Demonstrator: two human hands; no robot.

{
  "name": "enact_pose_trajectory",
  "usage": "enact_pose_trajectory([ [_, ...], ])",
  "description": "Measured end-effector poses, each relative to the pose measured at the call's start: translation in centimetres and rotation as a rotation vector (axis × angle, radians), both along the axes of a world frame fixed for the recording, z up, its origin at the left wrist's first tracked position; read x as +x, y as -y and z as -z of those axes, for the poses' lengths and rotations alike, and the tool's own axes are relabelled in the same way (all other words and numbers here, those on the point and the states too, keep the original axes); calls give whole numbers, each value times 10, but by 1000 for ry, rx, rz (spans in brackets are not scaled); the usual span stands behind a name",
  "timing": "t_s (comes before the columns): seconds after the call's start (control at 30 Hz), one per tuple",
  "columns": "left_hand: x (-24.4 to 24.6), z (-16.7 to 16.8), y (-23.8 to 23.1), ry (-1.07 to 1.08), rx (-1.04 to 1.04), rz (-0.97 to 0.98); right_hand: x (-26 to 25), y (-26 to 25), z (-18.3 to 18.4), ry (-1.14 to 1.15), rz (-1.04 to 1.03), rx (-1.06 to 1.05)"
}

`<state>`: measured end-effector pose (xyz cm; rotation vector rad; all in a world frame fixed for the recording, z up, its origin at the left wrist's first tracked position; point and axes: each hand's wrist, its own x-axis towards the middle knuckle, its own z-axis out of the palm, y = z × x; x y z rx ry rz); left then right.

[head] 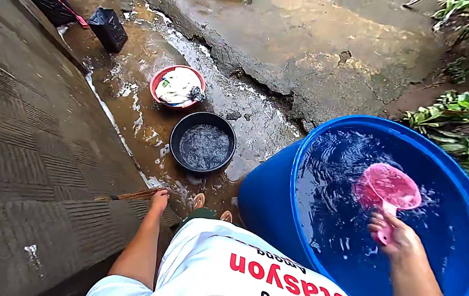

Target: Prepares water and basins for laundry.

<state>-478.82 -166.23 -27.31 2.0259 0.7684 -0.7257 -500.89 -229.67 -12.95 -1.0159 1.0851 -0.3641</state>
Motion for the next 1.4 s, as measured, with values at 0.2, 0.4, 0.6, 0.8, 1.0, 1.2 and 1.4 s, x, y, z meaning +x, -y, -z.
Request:
enact_pose_trajectory([
  [0.2,-9,10,-10,-71,37,21,-12,-19,-75,202,-95,17],
  [0.4,9,21,-10,-120,52,65,13,-35,-149,278,-316,-8],
  [0.6,48,38,-15,-119,16,94,95,-78,-200,194,-502,-132],
  [0.8,85,28,-24,-109,-55,5,206,-158,-190,-25,-509,-347],
  [1.0,119,43,-37,-94,-75,1,301,-202,-130,-438,-651,-537],
  [1.2,135,50,-52,-94,-74,-11,363,-217,-76,-788,-850,-843],
  [1.4,140,47,-67,-140,-37,13,388,-242,-60,-988,-970,-1160],
])
